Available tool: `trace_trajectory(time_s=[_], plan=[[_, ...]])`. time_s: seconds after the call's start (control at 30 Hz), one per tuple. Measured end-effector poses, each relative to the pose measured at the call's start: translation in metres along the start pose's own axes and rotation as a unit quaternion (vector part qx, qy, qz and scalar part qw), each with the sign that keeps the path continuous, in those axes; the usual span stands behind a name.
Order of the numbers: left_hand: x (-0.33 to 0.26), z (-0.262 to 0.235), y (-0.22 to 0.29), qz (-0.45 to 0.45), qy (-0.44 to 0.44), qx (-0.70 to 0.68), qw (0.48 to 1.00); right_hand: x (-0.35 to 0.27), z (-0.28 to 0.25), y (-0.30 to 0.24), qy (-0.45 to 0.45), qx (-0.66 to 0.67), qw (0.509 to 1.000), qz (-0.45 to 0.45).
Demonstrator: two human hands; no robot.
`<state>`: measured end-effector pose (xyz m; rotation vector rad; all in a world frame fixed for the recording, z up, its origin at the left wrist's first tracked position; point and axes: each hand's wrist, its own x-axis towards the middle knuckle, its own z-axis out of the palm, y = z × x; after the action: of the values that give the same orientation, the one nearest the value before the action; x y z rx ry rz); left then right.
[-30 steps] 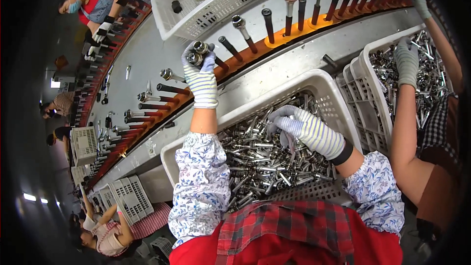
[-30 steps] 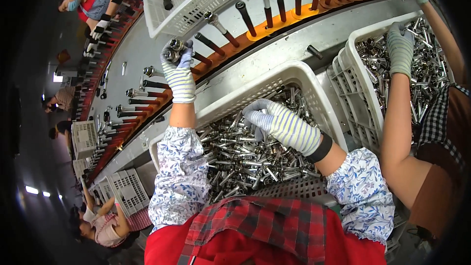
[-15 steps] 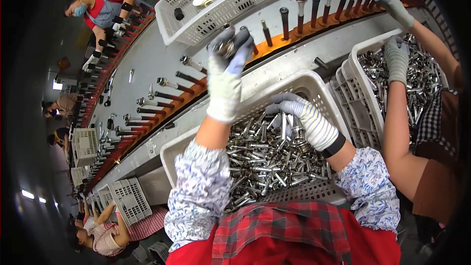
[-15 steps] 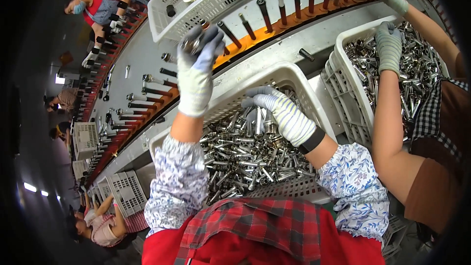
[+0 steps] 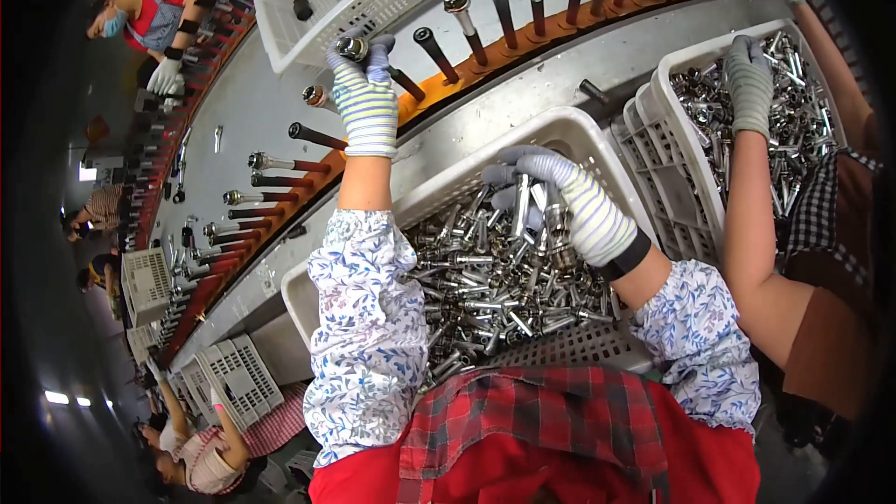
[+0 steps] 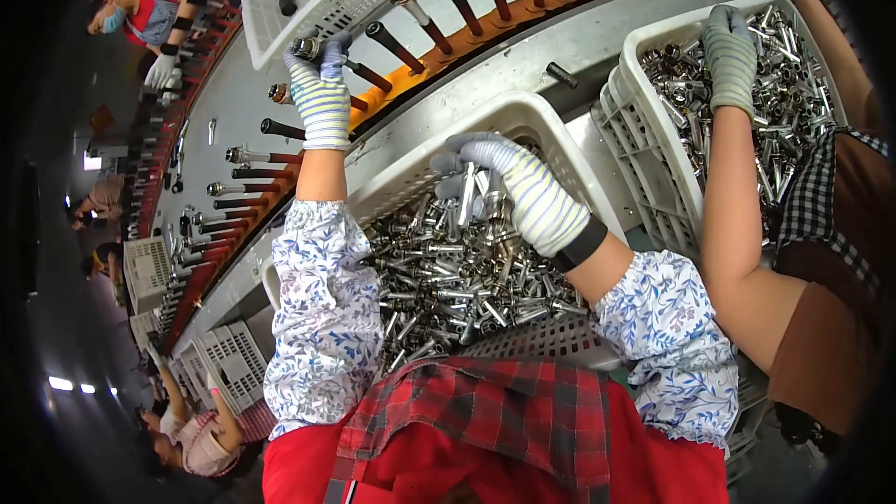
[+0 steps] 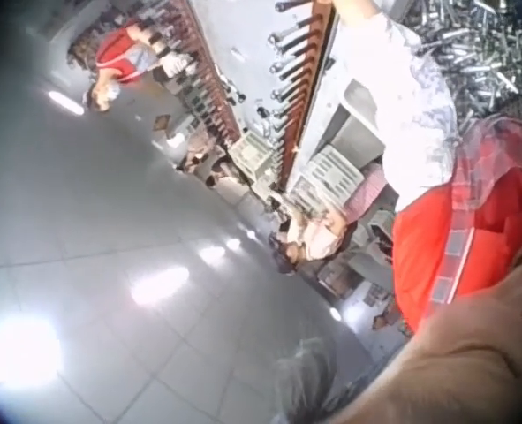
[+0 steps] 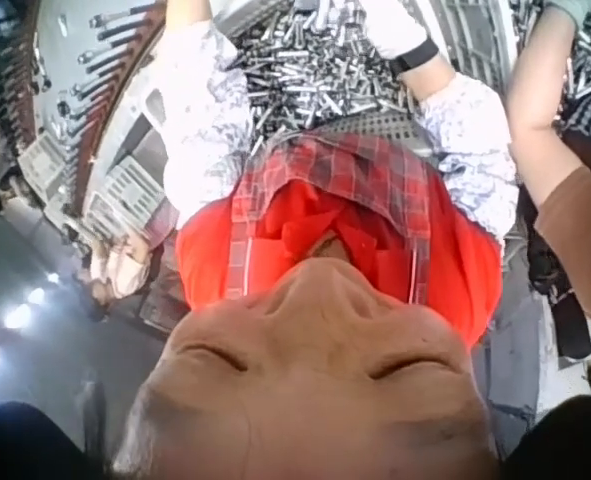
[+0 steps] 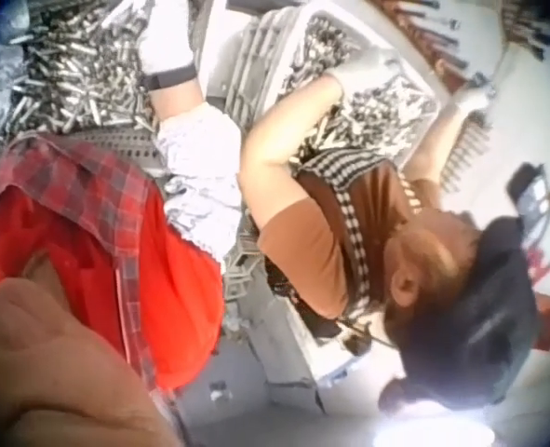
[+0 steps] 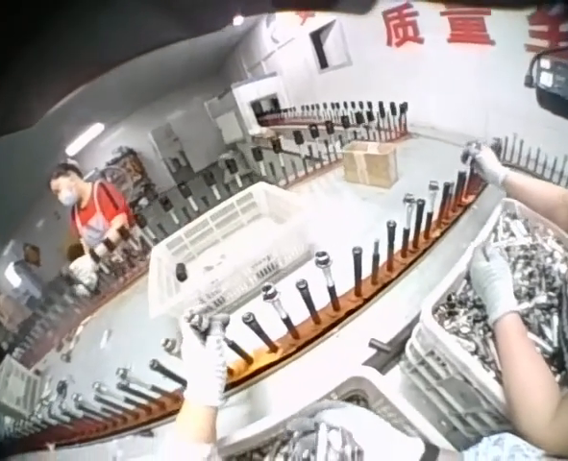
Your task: The person picks small metal components by hand from a plastic bin and places them onto an assembly rack.
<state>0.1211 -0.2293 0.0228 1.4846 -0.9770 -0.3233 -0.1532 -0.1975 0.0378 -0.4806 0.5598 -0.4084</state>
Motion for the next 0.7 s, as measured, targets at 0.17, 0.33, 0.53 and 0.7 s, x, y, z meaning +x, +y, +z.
trace_trajectory(time_s=[0.17, 0.33, 0.53, 0.7], plan=[[-0.008, -0.055, -0.040, 0.015, 0.026, 0.144, 0.989, 0.005, 0.007, 0.007, -0.006, 0.042, 0.999, -0.003], [-0.127, -0.041, 0.013, -0.048, -0.042, 0.046, 0.997, 0.003, -0.010, 0.003, 0.027, -0.026, 0.996, -0.076], [-0.220, -0.019, 0.085, -0.240, -0.280, -0.033, 0.929, -0.008, 0.023, 0.027, -0.056, -0.312, 0.937, -0.148], [-0.234, -0.027, 0.047, -0.303, -0.269, -0.103, 0.908, 0.000, 0.013, 0.042, -0.046, -0.220, 0.963, -0.149]])
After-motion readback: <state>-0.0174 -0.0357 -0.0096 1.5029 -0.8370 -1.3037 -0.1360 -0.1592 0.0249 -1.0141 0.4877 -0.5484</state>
